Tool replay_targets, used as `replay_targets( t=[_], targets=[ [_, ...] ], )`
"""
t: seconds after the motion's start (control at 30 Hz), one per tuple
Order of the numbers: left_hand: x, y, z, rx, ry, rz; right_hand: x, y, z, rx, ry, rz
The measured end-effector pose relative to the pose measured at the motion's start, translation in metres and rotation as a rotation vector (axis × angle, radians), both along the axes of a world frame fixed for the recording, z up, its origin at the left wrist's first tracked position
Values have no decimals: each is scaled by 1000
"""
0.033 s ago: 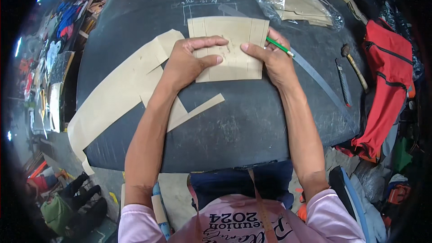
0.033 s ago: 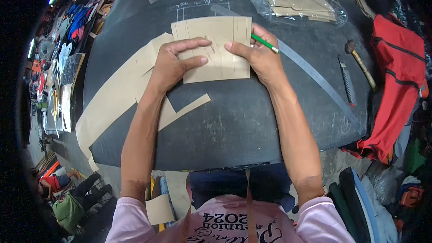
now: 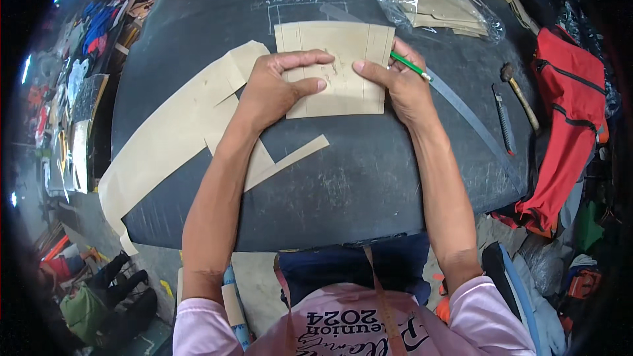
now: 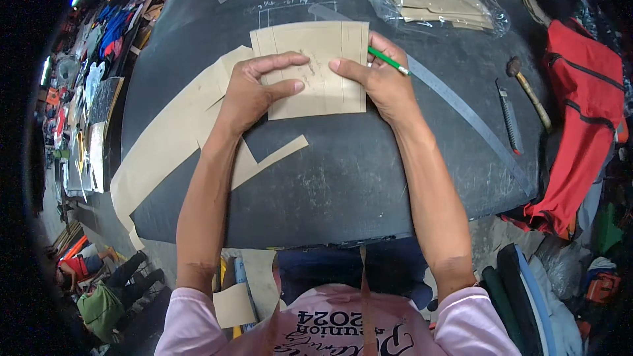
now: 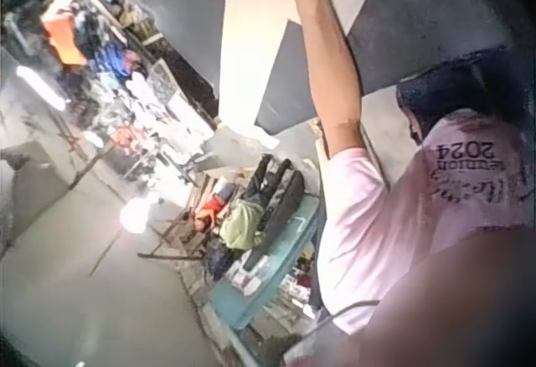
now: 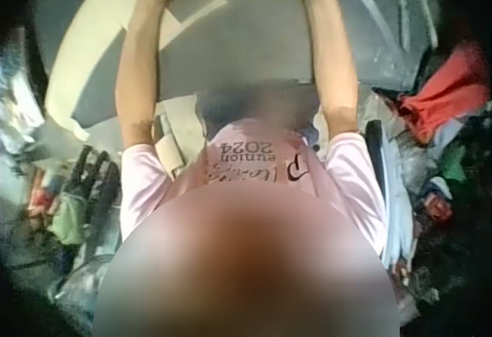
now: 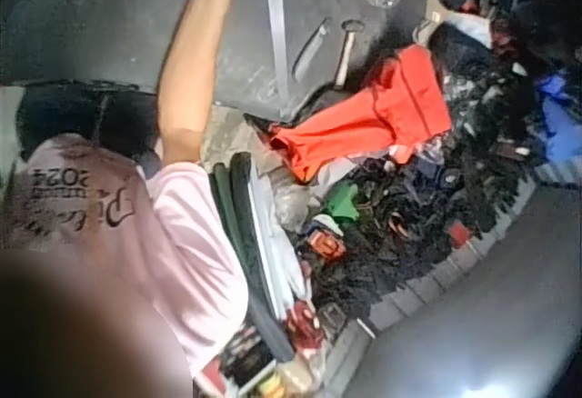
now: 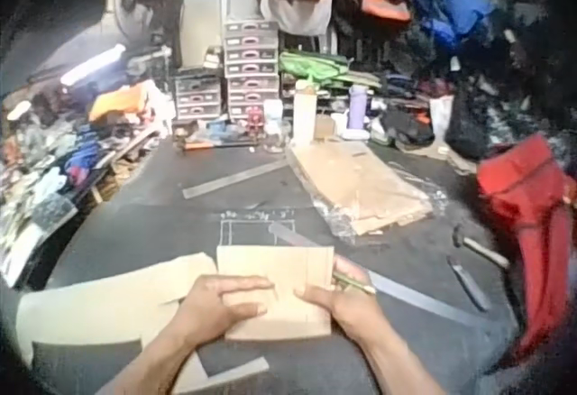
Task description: Marking measurements and patterns on cardboard pieces using a pencil and a ruler.
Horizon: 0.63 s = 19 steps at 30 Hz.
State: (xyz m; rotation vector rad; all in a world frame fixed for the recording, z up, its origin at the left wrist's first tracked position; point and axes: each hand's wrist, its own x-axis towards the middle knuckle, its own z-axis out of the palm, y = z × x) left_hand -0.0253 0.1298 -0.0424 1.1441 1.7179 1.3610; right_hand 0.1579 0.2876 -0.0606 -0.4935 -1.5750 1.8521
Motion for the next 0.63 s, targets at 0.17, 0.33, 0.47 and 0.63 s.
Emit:
replay_targets(
  t=[0.17,0.33,0.47,0.63],
  targets=[
    [1,1,-4,12,54,3,0,2,-5,18,-9,-9],
    [-3,0,-7,23,32,-11,-1,3,-8,1,-10,-3],
    [0,0,-6,9,30,-2,0,1,-6,9,-25,-15],
    [3,0,-1,-47,12,14,0,2,-8,11,-30,-7]
  ],
)
